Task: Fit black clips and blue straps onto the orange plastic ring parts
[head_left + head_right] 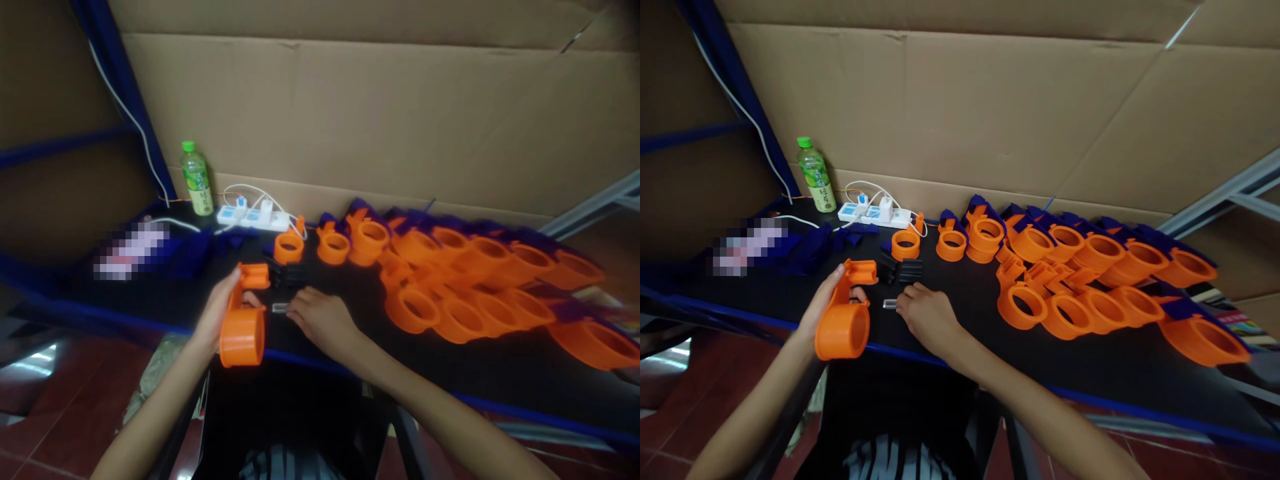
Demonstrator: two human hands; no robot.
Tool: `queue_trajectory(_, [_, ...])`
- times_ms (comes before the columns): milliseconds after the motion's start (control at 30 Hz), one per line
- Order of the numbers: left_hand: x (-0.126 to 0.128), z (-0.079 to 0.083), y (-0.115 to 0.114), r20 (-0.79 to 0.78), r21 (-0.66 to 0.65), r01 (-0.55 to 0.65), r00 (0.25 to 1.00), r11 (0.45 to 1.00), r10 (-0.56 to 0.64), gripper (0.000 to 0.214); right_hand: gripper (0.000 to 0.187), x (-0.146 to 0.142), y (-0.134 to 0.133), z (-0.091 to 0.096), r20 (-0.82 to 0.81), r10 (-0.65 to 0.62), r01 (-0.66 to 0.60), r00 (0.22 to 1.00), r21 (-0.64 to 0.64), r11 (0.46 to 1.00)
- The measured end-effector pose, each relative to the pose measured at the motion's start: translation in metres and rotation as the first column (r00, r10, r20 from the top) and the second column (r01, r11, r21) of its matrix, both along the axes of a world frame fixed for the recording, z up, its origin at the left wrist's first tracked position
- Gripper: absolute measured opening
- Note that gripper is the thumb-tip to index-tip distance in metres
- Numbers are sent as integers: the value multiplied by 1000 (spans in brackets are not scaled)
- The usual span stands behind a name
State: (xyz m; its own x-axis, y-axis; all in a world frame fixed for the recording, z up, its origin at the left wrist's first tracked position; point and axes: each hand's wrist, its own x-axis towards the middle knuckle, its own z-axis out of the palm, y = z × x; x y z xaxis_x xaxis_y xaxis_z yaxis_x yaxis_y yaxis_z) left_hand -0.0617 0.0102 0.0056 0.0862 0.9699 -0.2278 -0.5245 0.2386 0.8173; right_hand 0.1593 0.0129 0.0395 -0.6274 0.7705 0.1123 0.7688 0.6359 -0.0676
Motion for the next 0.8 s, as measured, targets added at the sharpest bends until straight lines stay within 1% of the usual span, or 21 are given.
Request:
queue_trajectory(100, [2, 0, -1, -67, 32, -7, 998, 999, 9, 52, 10, 3, 3, 0, -124, -57, 50, 991, -60, 997])
queue_trajectory(300, [3, 0, -1, -140, 80, -29, 989, 996, 40, 50, 7, 5, 9, 0, -256, -92, 52, 962, -161, 986])
queue_trajectory(367, [3, -1, -1, -173, 114, -25, 984, 993, 45, 47, 9, 6, 13, 4, -367, -121, 60, 922, -173, 983])
queue_trajectory(433, [4, -2, -2, -200, 139, -9, 979, 990, 37, 45, 11, 6, 18, 12, -510, -139, 71, 849, -151, 986])
queue_trajectory(500, [5, 0, -5, -212, 154, 16, 977, 988, 17, 44, 13, 5, 24, 22, -612, -115, 42, 783, -133, 990])
queue_trajectory(533, [6, 1, -6, -220, 161, 34, 976, 986, 2, 43, 14, 4, 26, 27, -628, -92, 10, 773, -133, 991])
queue_trajectory(567, [7, 2, -8, -230, 169, 54, 973, 984, -14, 43, 14, 2, 28, 30, -621, -70, -20, 780, -137, 990])
queue_trajectory(633, [8, 5, -11, -256, 182, 80, 966, 980, -31, 42, 14, -1, 30, 34, -567, -47, -45, 823, -147, 988])
queue_trajectory(700, [8, 5, -11, -279, 190, 89, 960, 978, -33, 41, 15, -6, 31, 33, -509, -49, -31, 859, -147, 989])
queue_trajectory(800, [8, -2, -7, -319, 204, 111, 947, 973, -42, 42, 17, -12, 28, 24, -471, -66, 9, 880, -124, 992])
